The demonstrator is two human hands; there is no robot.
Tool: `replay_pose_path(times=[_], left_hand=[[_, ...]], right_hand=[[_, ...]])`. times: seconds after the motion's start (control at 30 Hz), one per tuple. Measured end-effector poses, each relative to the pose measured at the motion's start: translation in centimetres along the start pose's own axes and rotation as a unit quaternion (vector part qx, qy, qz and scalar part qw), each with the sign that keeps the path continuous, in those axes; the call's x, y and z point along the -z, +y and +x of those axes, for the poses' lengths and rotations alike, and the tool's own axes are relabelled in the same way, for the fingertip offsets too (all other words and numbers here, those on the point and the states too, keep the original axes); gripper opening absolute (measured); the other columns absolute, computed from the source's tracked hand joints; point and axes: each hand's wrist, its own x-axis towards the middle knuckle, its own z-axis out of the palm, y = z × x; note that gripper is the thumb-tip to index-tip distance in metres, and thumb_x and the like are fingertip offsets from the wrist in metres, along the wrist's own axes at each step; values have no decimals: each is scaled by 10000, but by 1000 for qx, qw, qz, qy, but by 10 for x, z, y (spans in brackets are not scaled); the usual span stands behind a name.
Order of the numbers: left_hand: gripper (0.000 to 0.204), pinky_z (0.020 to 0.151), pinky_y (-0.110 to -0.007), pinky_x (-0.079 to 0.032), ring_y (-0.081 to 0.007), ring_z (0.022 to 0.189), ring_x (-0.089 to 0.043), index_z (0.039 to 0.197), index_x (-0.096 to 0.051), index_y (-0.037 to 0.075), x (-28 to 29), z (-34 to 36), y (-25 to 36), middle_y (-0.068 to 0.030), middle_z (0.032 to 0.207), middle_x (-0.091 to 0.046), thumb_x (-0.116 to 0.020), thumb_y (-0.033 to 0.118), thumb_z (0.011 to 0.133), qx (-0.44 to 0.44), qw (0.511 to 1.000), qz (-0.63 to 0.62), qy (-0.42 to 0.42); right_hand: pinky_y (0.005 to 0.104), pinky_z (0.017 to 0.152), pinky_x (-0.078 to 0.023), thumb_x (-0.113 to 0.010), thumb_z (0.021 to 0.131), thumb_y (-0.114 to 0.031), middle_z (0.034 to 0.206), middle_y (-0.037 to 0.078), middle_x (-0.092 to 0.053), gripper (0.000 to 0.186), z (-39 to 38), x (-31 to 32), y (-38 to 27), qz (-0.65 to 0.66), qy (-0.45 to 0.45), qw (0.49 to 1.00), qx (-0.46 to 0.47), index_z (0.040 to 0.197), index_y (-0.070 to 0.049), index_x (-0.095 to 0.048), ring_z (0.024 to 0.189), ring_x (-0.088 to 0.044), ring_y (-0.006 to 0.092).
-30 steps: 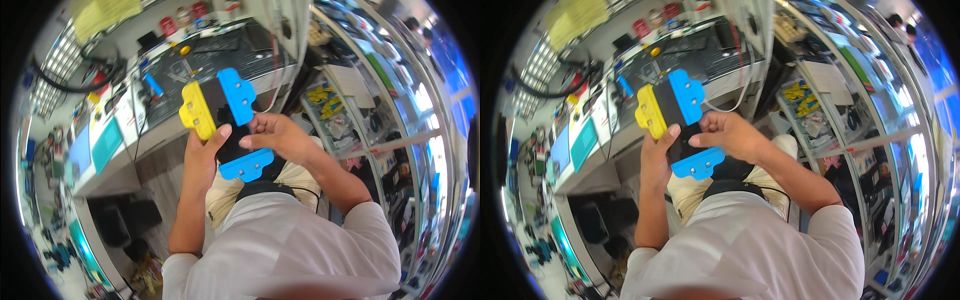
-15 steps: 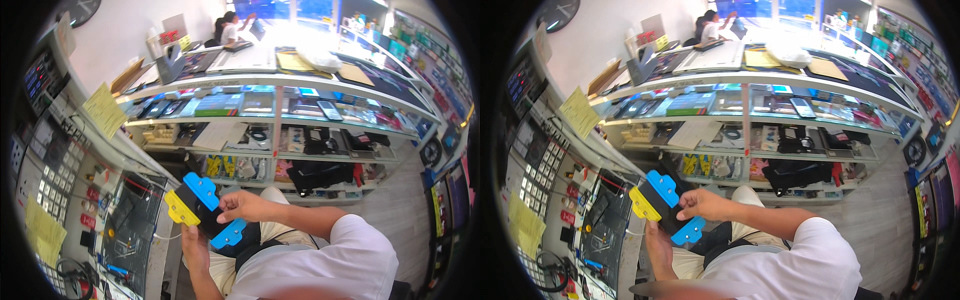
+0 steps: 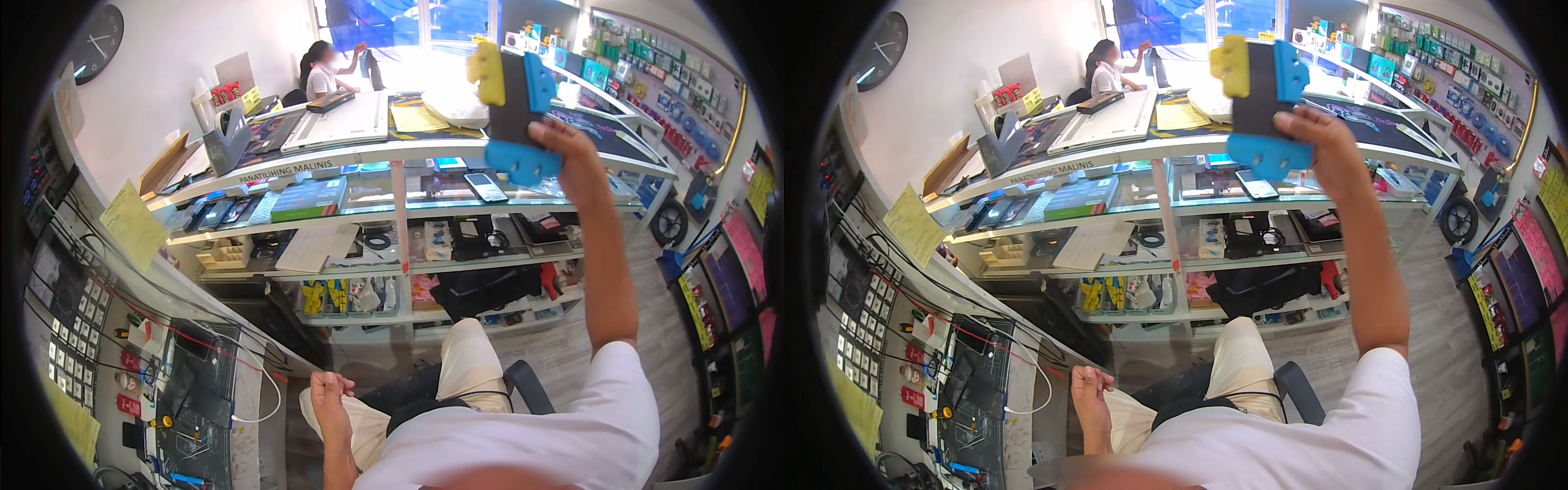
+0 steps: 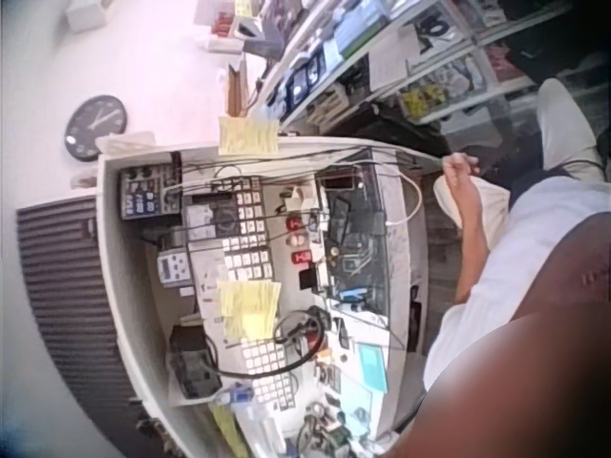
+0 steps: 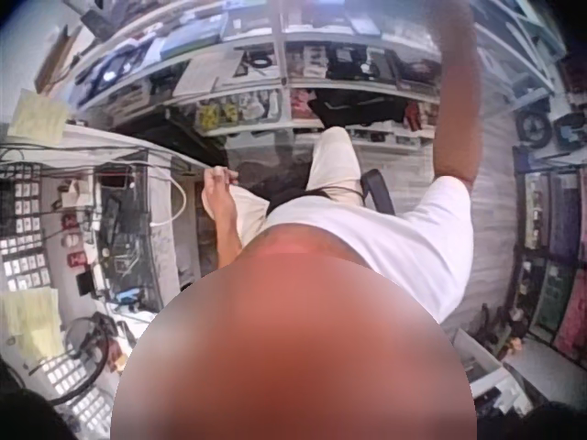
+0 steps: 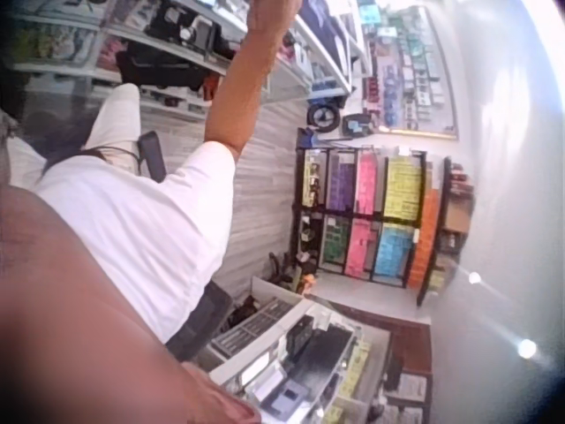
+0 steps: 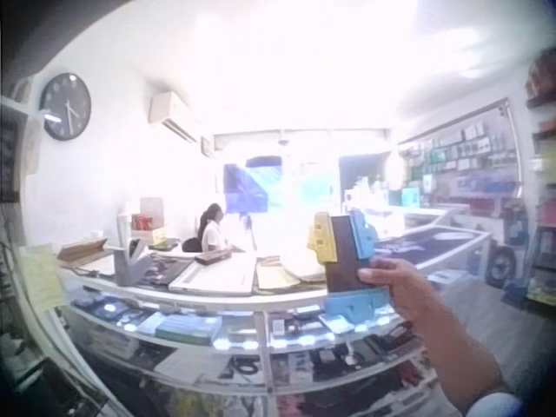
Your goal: The person applies adhesive to a smartphone back panel, then attaches yellow and blue plastic clamps to hold the device. The person connects a charging cable, checks the screen, and removes the clamps before handing the phone to a customer.
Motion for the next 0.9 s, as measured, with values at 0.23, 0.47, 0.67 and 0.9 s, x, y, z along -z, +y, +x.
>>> replay_pose_path(times=[0.23,0.47,0.67,0.9], left_hand=[[371,637,-284,-431,-127,705,-536,819,-440,121,-25,7,-21,3,729,-437,-524,349,1099,55,997,-1,-56],[508,624,-311,-396,-157,633,-423,695,-360,121,-29,24,-28,0,628,-325,-496,383,1108,71,992,-86,-64],[472,693,-320,-399,-163,681,-425,701,-374,121,-16,14,-38,-9,669,-344,-524,333,1096,132,984,-114,-42],[395,725,-329,-405,-167,701,-427,751,-405,111,17,10,-46,-7,710,-374,-510,296,1084,127,991,-32,-37]], right_hand=[[266,839,-572,-762,925,-180,1031,99,-710,355,81,47,-23,-59,-10,998,17,1149,78,-666,915,-700,152],[262,818,-583,-819,880,-187,1021,99,-733,330,154,96,-19,-98,84,991,21,1090,35,-693,870,-728,167],[336,760,-514,-790,901,-232,1021,-5,-695,224,182,190,-11,-228,190,953,-56,1076,-114,-716,861,-632,140],[315,680,-390,-750,923,-310,907,-68,-699,191,191,313,21,-254,223,926,-167,1069,-188,-740,752,-599,80]])
